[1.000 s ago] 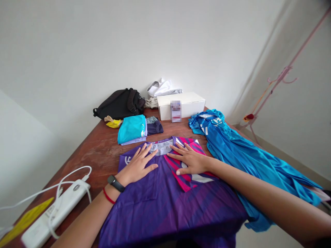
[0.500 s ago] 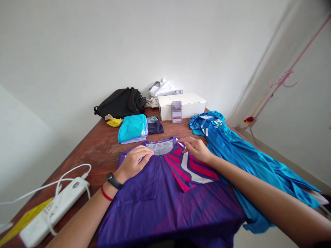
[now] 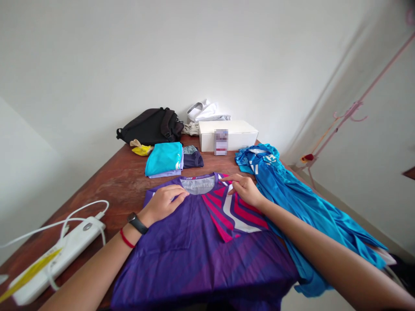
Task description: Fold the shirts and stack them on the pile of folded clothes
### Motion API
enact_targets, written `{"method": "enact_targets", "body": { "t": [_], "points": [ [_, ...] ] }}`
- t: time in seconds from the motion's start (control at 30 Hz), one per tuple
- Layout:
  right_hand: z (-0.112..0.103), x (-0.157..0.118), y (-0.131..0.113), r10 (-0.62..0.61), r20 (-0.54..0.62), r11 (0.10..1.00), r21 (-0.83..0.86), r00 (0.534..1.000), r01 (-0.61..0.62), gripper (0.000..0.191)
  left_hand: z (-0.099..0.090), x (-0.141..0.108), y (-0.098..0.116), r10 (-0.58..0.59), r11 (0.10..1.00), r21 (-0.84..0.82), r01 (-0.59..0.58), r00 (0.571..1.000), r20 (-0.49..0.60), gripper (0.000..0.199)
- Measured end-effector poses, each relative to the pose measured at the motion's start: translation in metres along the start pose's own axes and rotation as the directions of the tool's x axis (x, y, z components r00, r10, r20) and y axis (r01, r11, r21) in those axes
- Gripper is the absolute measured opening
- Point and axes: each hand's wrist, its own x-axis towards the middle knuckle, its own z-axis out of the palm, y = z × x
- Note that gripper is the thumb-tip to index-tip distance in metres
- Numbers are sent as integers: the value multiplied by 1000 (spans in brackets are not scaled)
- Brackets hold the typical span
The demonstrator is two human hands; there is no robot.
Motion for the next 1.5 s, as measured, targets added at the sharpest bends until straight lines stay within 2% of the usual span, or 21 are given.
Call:
{"method": "enact_targets", "body": {
  "t": [0.13,0.27,0.43,0.67,0.83,1.0,1.23,1.5],
  "points": [
    [0,0,0,6,-18,1000,25,1000,-6,36,0,0,-1,-10,1000,14,9,1000,14,31],
    [0,1,3,34,-31,999,-30,999,-34,36,-1,0,0,-6,1000,1,6,1000,25,33],
    [1,3,8,-39,-44,998,-61,998,36,47,0,-1,-2,8,999,39,-9,1000,11,32],
    [3,3,18,-55,-78,995,-90,995,48,18,4,-2,-8,24,997,78,-23,1000,-19,25],
    [3,3,17,-125,-79,983,-147,989,113,35,4,-2,-8,26,997,68,-24,999,-23,23],
    [1,2,12,-97,-104,991,-107,990,85,29,4,-2,-8,23,998,50,-22,1000,-19,22],
    [0,0,16,9,-38,999,-31,999,-10,39,2,-1,-5,3,998,60,-3,1000,7,22],
    [-1,-3,8,-10,-16,997,-80,1000,9,32,2,-1,-5,3,998,68,-5,1000,26,24]
  ]
}}
